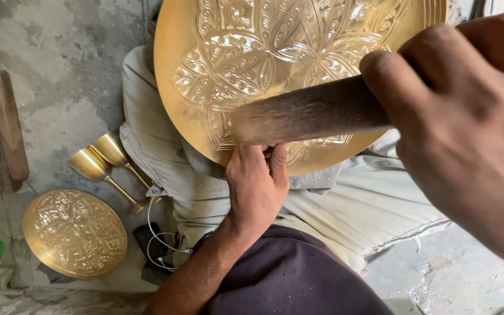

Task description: The person sits on the floor with a decorated brass plate on their lap and hammers a small chisel to carve ornamental patterns into the metal. They reposition the plate, adjust a rope around it, and continue hammering the chisel across different areas of the design.

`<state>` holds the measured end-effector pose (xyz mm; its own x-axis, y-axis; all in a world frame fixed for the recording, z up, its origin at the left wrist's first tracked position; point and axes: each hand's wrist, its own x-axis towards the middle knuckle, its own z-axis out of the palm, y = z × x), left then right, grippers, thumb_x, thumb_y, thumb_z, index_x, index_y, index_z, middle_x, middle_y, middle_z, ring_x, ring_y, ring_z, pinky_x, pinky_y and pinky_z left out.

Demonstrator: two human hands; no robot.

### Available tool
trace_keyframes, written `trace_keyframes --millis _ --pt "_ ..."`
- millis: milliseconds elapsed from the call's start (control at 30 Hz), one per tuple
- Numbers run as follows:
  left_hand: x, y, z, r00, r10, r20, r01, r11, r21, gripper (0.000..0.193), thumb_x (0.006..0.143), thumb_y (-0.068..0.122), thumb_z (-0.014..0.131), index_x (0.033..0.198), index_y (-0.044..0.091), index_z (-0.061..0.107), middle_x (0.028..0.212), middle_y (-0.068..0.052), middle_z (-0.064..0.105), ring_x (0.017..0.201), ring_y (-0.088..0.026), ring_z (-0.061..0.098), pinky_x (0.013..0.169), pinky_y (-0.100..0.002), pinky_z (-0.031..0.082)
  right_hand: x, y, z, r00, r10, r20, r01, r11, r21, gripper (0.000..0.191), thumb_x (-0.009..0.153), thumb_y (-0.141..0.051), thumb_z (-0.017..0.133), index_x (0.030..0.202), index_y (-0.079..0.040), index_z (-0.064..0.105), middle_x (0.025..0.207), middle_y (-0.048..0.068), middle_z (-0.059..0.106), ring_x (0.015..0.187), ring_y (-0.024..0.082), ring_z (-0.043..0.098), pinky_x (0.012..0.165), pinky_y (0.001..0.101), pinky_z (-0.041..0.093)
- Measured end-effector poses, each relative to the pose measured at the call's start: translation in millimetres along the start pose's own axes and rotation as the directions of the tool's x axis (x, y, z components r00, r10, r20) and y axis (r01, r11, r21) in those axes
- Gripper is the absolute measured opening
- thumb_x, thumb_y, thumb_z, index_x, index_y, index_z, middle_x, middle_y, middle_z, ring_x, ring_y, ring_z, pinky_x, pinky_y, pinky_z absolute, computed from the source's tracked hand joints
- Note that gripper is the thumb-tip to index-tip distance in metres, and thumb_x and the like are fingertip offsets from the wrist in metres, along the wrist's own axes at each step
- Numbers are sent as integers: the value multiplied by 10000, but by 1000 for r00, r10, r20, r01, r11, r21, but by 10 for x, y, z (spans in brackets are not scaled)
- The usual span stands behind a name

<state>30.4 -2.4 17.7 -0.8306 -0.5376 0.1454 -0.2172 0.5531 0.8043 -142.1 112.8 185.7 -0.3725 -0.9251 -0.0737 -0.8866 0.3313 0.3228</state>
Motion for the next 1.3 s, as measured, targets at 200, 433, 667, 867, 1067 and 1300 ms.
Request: trace_keyframes --millis 200,433,667,867,1067,1300 --pt "56 45 -16 998 -50 35 51 999 -15 274 1034 214 703 997 5 529 851 -149 621 741 -317 670 658 -438 522 100 -27 -99 997 51 -50 -45 992 114 420 718 -14 753 1132 -84 724 961 112 708 873 293 670 809 418 541" --pt "178 86 -101 989 -65 132 79 991 -109 404 982 171 702 1220 -101 521 886 -162 635 741 -285 705 642 -397 571 -44 -43 -133 987 118 112 -124 991 49 447 709 -17 761 1148 -92 731 912 90 698 825 262 670 803 386 545" --pt "459 6 -478 992 25 123 3 975 -221 219 1031 166 713 1131 30 574 956 -75 710 836 -193 760 663 -297 642 -522 -122 152 867 498 0 -405 706 582 375 904 54 710 1273 10 662 1036 190 701 898 325 701 789 382 562" --pt "742 -85 -343 900 240 363 -150 954 -258 377 955 176 761 1276 56 604 975 -84 735 858 -181 762 719 -322 608 -808 -140 441 718 676 168 -592 465 658 534 784 5 745 1303 52 631 979 220 722 836 360 722 744 423 567" --pt "785 -89 -303 859 313 405 -241 945 -220 368 943 200 774 1251 72 616 1004 -92 721 881 -212 752 717 -351 605 -837 -127 532 655 713 252 -687 422 592 478 786 -29 819 1225 61 653 975 225 729 861 305 738 750 393 588" --pt "791 -59 -295 813 348 467 -323 937 -135 272 942 188 782 1116 56 619 999 -100 711 890 -273 741 716 -389 580 -744 -84 573 686 670 283 -596 295 747 353 840 -10 778 1159 -31 627 994 83 724 874 191 706 775 348 579"
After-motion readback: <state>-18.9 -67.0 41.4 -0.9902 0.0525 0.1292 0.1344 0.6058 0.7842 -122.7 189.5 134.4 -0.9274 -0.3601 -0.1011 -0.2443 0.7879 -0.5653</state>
